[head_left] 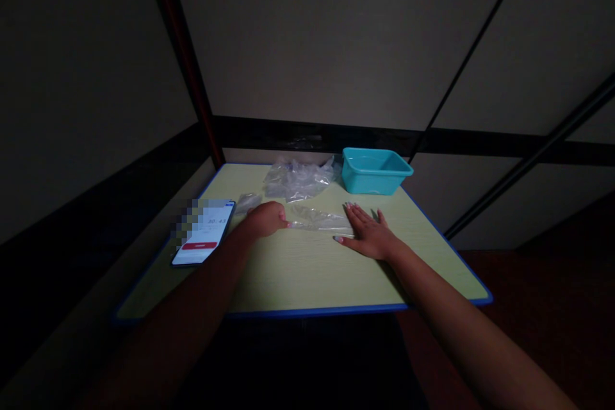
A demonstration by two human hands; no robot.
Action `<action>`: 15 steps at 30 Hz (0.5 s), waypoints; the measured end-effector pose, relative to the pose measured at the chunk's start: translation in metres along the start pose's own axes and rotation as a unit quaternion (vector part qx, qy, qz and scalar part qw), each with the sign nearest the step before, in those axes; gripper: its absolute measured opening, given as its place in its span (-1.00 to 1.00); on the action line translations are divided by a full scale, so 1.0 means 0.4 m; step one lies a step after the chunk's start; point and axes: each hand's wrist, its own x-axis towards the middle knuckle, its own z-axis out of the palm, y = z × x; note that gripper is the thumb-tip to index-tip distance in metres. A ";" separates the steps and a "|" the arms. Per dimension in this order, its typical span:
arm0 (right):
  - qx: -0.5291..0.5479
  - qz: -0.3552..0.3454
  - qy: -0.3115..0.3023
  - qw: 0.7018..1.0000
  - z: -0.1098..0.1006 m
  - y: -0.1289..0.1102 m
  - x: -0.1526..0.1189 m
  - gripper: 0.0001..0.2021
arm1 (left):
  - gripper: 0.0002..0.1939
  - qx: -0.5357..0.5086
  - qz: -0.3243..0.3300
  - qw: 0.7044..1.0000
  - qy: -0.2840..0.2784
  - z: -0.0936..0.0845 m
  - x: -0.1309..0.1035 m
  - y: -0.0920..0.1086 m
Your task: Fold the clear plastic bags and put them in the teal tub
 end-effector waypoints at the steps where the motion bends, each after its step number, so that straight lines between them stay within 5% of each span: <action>1: -0.001 0.000 0.000 1.000 0.000 0.001 0.000 -0.09 | -0.86 0.009 -0.006 1.000 -0.007 -0.004 0.001 -0.004; 6: 0.002 0.002 -0.003 1.000 0.000 0.002 0.000 -0.09 | -0.88 0.039 -0.018 0.999 -0.022 -0.032 0.005 -0.022; 9: 0.009 -0.001 -0.001 1.000 -0.001 0.001 0.000 -0.08 | -0.87 0.040 0.001 0.999 0.028 -0.039 -0.001 -0.015; 13: 0.010 -0.002 0.002 1.000 0.001 0.002 0.001 -0.08 | -0.67 0.014 0.167 0.973 0.159 -0.006 -0.035 0.049; 15: 0.010 -0.004 0.003 1.000 0.001 0.002 0.002 -0.09 | -0.53 0.029 0.269 0.956 0.117 0.032 -0.060 0.095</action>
